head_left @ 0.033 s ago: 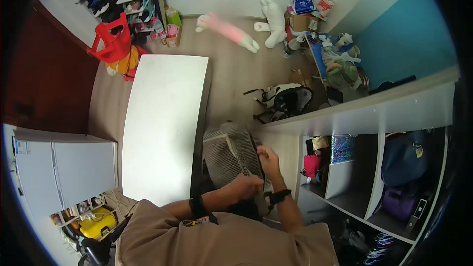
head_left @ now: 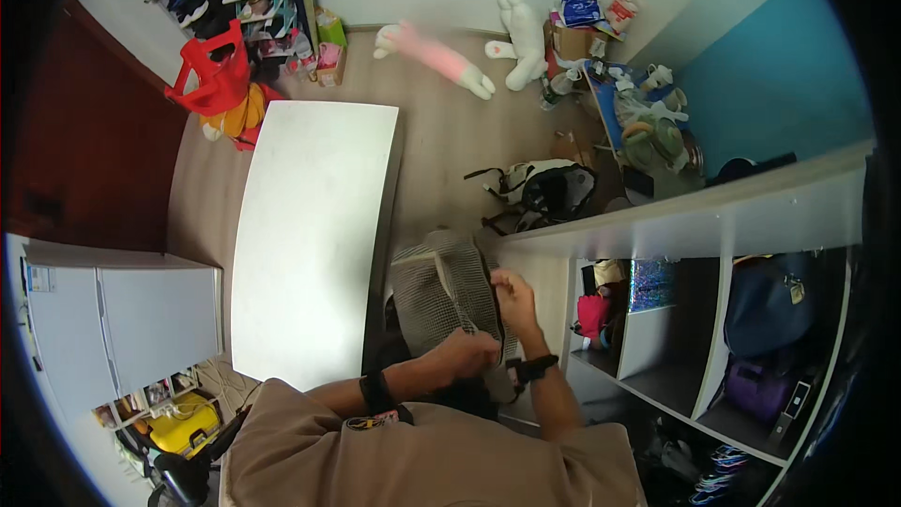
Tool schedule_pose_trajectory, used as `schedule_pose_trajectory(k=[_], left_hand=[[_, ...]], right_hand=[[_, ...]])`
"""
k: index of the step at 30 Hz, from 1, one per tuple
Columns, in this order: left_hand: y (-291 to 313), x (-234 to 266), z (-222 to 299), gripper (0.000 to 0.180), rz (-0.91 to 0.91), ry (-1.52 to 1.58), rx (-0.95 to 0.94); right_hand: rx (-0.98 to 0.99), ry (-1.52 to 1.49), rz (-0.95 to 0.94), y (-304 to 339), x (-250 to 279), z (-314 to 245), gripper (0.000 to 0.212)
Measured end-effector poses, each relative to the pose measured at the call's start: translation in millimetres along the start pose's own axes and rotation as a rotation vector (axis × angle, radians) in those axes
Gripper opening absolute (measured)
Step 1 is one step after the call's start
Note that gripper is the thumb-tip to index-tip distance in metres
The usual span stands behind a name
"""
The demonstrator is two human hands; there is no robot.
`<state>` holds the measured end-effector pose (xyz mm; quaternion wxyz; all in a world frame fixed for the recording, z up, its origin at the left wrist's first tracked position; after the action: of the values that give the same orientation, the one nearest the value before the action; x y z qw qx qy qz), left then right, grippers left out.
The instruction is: The person retrieves a black pair of pants from a closet, folds them on a white table, and returns them to the closet. The person then retrieves a brown pair of pants from a backpack, folds them on the same table, and places them in the closet.
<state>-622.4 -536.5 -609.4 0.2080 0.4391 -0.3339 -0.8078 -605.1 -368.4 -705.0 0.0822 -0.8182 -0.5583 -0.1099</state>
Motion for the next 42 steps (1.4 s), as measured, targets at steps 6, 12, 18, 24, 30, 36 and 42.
schedule_pose_trajectory(k=[6,12,18,24,30,36,42], left_hand=[[-24,15,8,0.016,-0.088,-0.268,-0.335],[16,-13,85,0.016,-0.317,-0.523,-0.559],[71,-43,146,0.024,-0.209,-0.282,-0.597],[125,-67,194,0.028,-0.030,-0.347,-0.731],[145,-47,224,0.016,-0.025,-0.347,-0.744],[128,-30,266,0.023,-0.218,-0.485,-0.569],[92,-13,307,0.026,-0.311,-0.577,-0.679]], right_hand=[[-0.101,0.085,-0.191,-68,14,-37,0.019],[-0.471,0.161,-0.151,-8,23,55,0.024],[-0.742,-0.194,-0.060,51,7,70,0.030],[-0.756,-0.457,-0.041,18,-11,51,0.036],[-0.736,-0.414,-0.024,-39,-18,42,0.045],[-0.726,-0.433,0.021,-119,-32,30,0.045],[-0.775,-0.492,0.098,-174,-28,40,0.044]])
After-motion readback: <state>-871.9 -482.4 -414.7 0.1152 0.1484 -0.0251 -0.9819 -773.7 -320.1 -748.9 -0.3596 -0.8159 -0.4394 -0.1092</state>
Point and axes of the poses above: each hand's wrist, its own y-axis away from the middle knuckle, its own x-axis out of the back of the hand, z = x × y, the point moved 2 cm from there along -y, towards the middle knuckle, and after that the axes turned 3 degrees about x, right-handed, at the moved point
